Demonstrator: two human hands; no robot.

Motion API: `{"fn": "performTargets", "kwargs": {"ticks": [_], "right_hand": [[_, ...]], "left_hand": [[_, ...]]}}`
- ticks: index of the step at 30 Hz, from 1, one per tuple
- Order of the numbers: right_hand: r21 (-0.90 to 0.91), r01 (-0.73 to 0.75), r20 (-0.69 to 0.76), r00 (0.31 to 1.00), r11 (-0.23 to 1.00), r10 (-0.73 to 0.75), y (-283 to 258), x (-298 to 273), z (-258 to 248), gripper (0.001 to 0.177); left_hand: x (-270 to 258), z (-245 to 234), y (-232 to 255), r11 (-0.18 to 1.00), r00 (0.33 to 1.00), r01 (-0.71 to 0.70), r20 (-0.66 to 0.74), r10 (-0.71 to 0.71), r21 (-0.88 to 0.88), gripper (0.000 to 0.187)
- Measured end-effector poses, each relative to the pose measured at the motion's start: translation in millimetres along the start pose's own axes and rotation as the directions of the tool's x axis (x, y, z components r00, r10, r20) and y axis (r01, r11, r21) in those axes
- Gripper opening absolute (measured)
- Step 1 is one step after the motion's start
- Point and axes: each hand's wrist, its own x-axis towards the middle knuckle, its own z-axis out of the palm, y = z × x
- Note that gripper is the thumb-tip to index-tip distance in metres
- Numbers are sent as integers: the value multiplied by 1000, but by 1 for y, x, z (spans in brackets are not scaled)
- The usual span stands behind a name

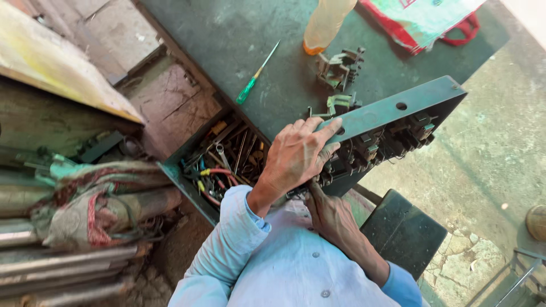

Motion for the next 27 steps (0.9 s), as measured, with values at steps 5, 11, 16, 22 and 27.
{"fn": "performTargets", "kwargs": {"ticks": [5,11,16,22,27], "right_hand": [[112,-65,-45,997,992,70,-13,-1,-6,33],[241,-34,-188,979,970,81,-22,-8,-6,42],[120,-149,-14,988,981,152,-26,0,-2,52],[-17,-95,41,995,995,96,-14,15,3,32],[18,-105,165,981,994,100,-7,15,-2,57]], "left_hand": [[0,-2,1,1000,997,-28,-66,28,-4,47],[5,1,-8,1000,999,-21,-26,21,-18,46],[5,2,-10,999,999,-24,-40,22,-31,44],[7,2,-13,998,999,-23,-40,21,-53,46],[6,1,-14,996,998,-38,-50,34,-78,44]]}}
